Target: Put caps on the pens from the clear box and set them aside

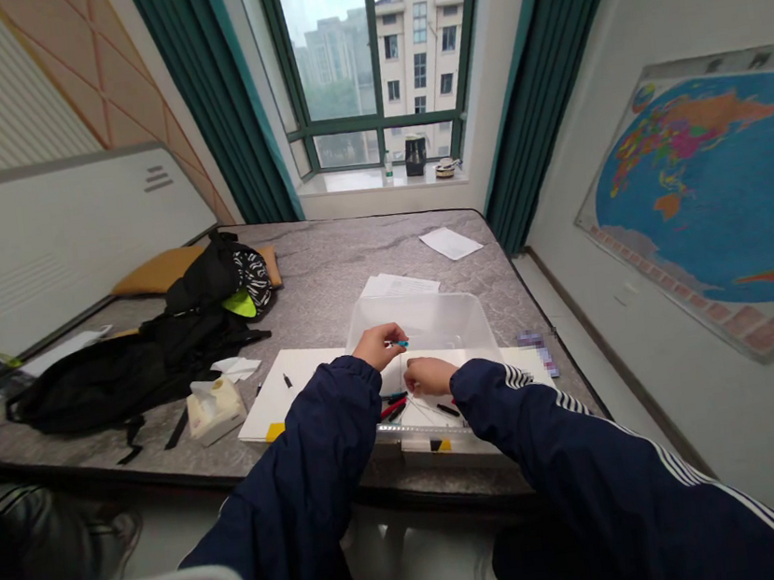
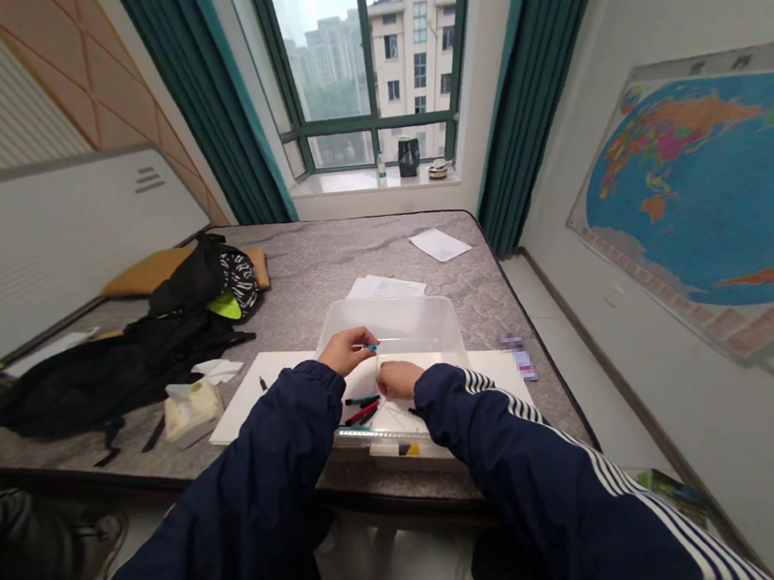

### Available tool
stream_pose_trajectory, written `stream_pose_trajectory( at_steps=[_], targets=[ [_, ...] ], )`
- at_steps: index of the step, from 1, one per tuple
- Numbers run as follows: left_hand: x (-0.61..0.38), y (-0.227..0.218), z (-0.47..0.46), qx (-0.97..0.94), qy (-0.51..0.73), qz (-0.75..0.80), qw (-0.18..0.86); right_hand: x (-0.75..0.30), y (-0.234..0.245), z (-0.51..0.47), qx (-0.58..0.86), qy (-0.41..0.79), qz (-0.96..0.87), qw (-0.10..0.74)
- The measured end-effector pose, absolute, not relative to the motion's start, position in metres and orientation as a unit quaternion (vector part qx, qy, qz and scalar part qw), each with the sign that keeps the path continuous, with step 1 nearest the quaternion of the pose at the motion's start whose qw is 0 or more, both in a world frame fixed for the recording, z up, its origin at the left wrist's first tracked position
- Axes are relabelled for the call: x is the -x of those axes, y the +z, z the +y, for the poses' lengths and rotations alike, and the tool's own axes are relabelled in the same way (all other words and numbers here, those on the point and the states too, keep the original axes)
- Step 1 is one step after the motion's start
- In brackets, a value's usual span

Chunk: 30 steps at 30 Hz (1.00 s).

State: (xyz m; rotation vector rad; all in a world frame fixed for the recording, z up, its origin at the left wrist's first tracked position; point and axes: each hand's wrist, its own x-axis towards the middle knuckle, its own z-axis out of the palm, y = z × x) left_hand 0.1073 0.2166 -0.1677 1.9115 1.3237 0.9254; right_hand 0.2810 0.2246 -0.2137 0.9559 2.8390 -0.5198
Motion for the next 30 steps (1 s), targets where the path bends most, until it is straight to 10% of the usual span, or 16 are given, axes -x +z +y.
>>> stream_pose_trajectory(
  at_steps=[9, 30],
  targets=[
    [-0.109, -0.171, 0.222, -0.681, 0.405, 0.49, 0.363, -0.285, -0.205, 0.23, -0.347, -0.187, 0.916, 0.076],
    [-0.106, -0.159, 0.217, -0.624, 0.449, 0.582, 0.266, -0.293, -0.158, 0.234, -0.47, -0.291, 0.802, -0.227]
  ],
)
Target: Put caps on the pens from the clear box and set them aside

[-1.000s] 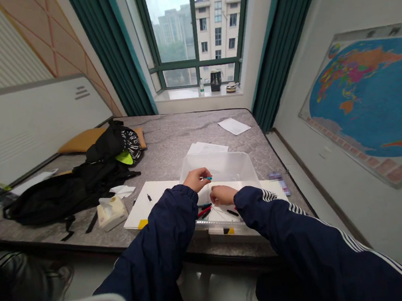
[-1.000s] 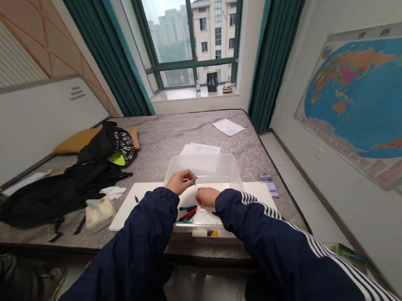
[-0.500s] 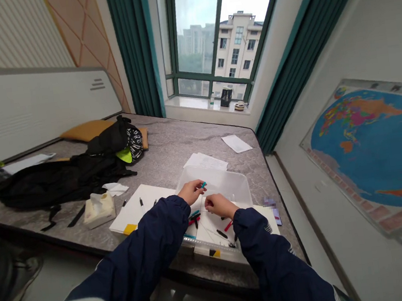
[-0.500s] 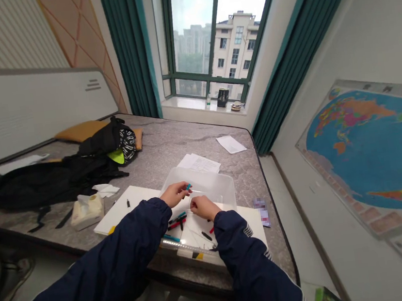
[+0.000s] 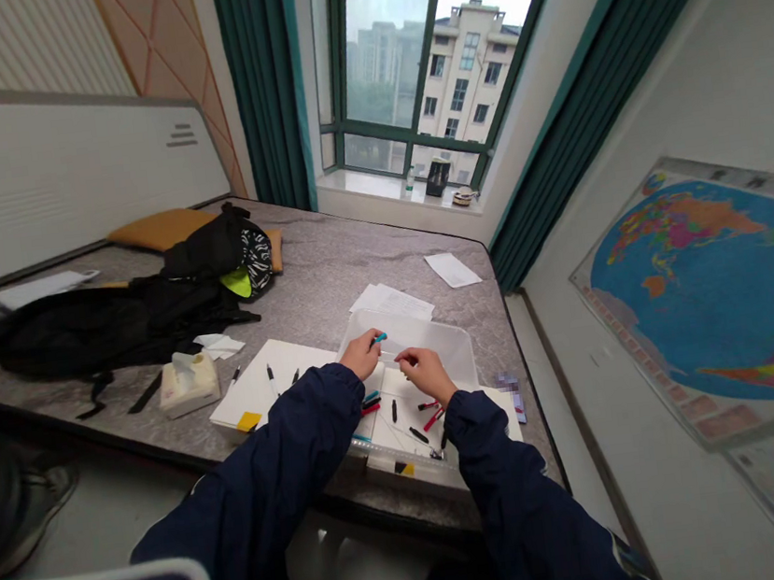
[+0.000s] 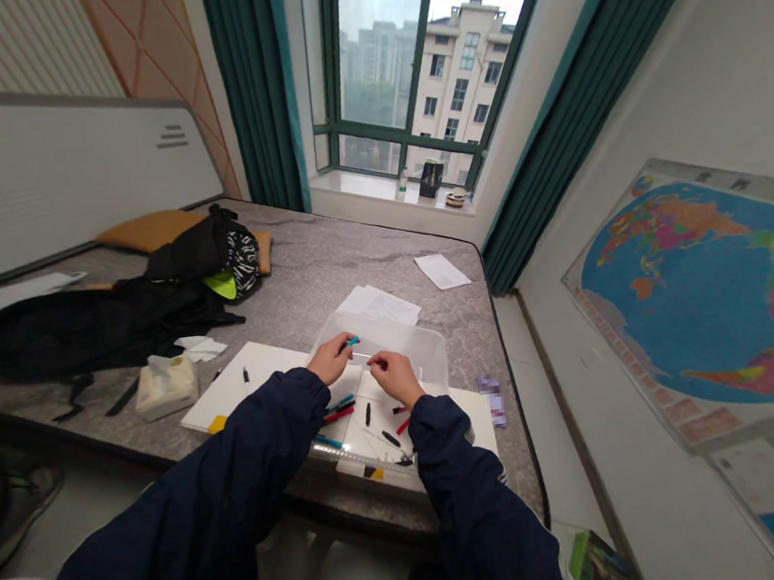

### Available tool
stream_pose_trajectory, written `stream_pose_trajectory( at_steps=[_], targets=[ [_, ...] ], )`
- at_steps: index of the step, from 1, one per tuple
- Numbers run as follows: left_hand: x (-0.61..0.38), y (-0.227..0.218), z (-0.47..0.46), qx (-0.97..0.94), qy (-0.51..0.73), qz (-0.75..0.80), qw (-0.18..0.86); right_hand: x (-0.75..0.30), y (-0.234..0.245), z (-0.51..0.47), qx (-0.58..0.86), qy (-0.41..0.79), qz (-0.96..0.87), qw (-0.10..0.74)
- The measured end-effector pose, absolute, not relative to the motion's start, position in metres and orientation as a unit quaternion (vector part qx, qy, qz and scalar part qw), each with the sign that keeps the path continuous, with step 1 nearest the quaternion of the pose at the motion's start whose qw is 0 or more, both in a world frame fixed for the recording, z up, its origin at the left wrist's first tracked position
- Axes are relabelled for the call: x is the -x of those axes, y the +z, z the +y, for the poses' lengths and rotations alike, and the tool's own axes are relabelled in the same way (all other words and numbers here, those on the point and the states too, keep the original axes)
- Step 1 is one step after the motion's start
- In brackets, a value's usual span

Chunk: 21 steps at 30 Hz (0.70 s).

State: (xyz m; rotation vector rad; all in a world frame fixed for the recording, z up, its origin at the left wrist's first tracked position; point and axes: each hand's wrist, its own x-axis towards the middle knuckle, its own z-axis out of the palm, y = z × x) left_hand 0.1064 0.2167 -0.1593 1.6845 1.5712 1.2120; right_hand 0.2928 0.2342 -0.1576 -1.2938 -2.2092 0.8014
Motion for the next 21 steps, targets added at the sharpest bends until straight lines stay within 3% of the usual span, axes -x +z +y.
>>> stream_pose_trajectory(
  at_steps=[5, 11, 21],
  targets=[
    [-0.106, -0.153, 0.216, -0.616, 0.414, 0.62, 0.254, -0.294, -0.152, 0.236, 0.426, 0.415, -0.735, 0.325],
    [-0.11, -0.147, 0.208, -0.688, 0.355, 0.561, 0.294, -0.296, -0.15, 0.24, 0.387, 0.548, -0.621, 0.406],
    [-0.111, -0.145, 0.205, -0.723, 0.345, 0.506, 0.32, -0.298, -0.148, 0.239, 0.355, 0.656, -0.549, 0.377]
  ],
)
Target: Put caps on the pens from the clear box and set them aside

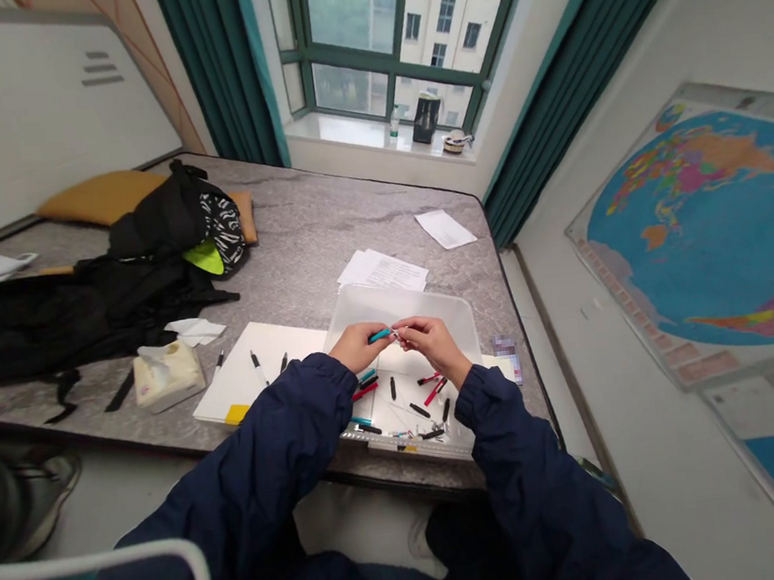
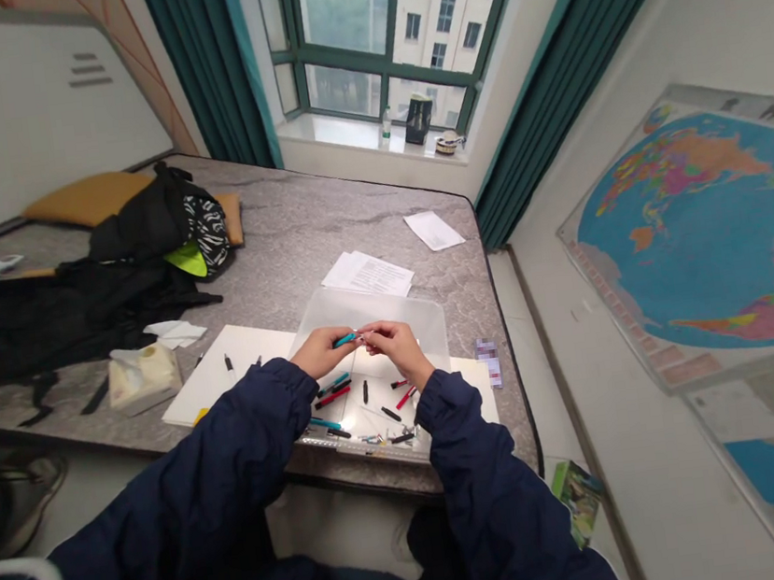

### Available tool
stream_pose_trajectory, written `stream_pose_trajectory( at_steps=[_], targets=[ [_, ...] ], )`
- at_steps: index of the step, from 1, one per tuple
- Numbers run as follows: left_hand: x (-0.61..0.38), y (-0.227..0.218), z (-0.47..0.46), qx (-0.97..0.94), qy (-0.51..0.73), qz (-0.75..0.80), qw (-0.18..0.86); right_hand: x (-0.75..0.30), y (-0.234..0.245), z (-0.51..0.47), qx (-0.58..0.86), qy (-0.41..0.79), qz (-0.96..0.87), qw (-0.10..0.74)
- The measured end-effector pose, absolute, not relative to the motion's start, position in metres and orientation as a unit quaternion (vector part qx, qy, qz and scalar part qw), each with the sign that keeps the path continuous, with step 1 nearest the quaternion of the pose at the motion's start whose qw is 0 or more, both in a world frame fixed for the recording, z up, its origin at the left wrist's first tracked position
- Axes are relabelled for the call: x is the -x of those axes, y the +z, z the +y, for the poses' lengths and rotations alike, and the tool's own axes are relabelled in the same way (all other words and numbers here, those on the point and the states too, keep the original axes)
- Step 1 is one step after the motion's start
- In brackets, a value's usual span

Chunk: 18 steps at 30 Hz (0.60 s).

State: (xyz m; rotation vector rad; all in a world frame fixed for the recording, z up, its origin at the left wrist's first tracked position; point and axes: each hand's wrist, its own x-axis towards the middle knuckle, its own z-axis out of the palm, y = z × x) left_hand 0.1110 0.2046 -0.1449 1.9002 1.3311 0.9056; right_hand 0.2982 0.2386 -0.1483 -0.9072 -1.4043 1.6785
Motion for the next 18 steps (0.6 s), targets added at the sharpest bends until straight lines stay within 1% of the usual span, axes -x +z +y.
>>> stream_pose_trajectory(
  at_steps=[4, 18],
  targets=[
    [-0.1111, -0.1464, 0.2055, -0.718, 0.35, 0.505, 0.327, -0.2972, -0.151, 0.237, 0.348, 0.669, -0.548, 0.362],
    [-0.1119, -0.1471, 0.2055, -0.734, 0.321, 0.511, 0.311, -0.2953, -0.1513, 0.2374, 0.357, 0.647, -0.572, 0.356]
  ],
)
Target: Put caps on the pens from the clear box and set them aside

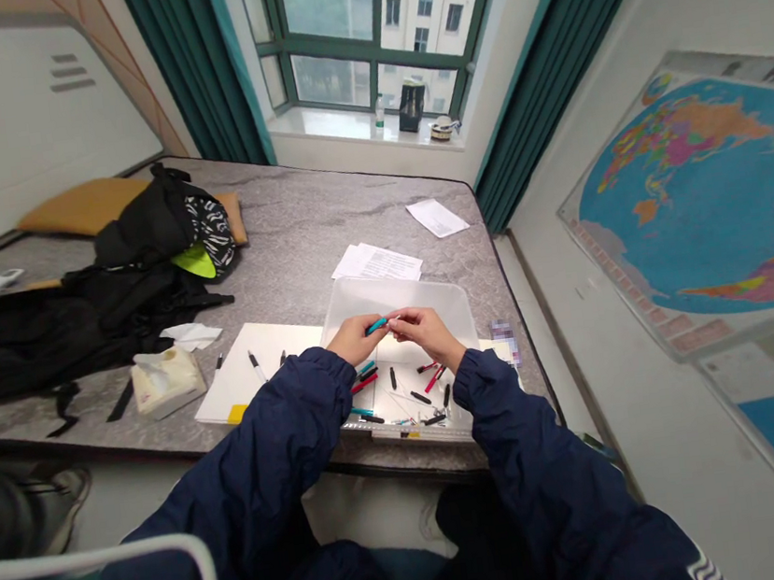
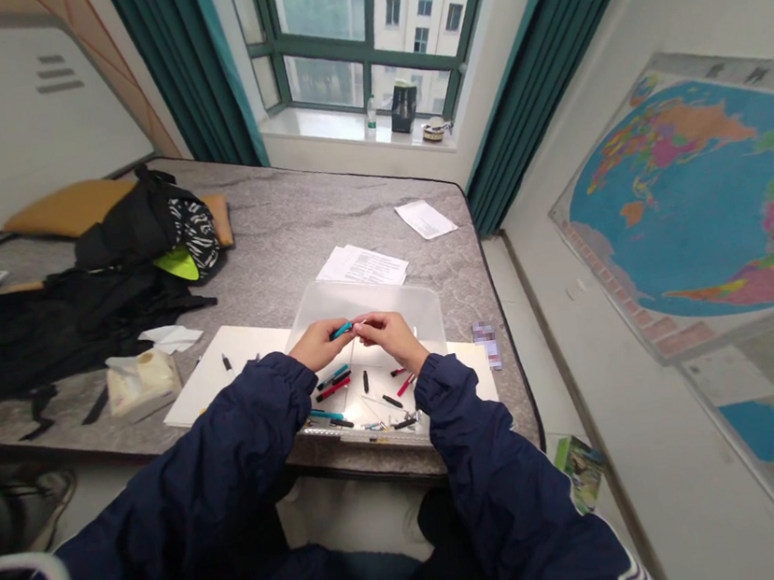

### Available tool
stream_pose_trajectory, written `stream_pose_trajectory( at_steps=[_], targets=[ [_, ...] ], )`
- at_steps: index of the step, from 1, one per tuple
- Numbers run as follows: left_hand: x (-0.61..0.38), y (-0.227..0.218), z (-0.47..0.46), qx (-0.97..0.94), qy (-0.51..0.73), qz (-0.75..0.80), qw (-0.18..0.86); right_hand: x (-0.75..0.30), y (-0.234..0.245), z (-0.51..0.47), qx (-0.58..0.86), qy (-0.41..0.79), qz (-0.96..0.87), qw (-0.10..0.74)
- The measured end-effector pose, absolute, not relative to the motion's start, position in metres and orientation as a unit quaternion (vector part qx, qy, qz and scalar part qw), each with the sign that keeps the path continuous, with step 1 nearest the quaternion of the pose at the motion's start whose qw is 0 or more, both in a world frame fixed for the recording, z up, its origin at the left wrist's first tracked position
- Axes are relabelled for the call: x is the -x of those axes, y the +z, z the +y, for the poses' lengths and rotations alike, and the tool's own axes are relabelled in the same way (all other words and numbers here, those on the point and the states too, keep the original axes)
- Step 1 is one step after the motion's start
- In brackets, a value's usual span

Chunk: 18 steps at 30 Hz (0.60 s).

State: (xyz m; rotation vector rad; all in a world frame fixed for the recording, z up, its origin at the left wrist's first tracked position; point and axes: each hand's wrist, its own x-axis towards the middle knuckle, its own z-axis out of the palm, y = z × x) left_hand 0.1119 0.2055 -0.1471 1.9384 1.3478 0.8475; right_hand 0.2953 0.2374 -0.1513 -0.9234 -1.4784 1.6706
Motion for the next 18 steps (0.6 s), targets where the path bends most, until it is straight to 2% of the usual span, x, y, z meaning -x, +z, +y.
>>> stream_pose_trajectory(
  at_steps=[5, 8, 13, 18],
  targets=[
    [-0.111, -0.148, 0.207, -0.736, 0.312, 0.524, 0.295, -0.295, -0.153, 0.239, 0.37, 0.588, -0.629, 0.35],
    [-0.111, -0.147, 0.208, -0.728, 0.309, 0.541, 0.286, -0.295, -0.16, 0.242, 0.412, 0.508, -0.687, 0.316],
    [-0.11, -0.145, 0.21, -0.697, 0.338, 0.561, 0.292, -0.297, -0.175, 0.242, 0.462, 0.338, -0.799, 0.183],
    [-0.109, -0.144, 0.208, -0.683, 0.342, 0.564, 0.313, -0.294, -0.196, 0.231, 0.438, 0.248, -0.864, 0.003]
  ],
)
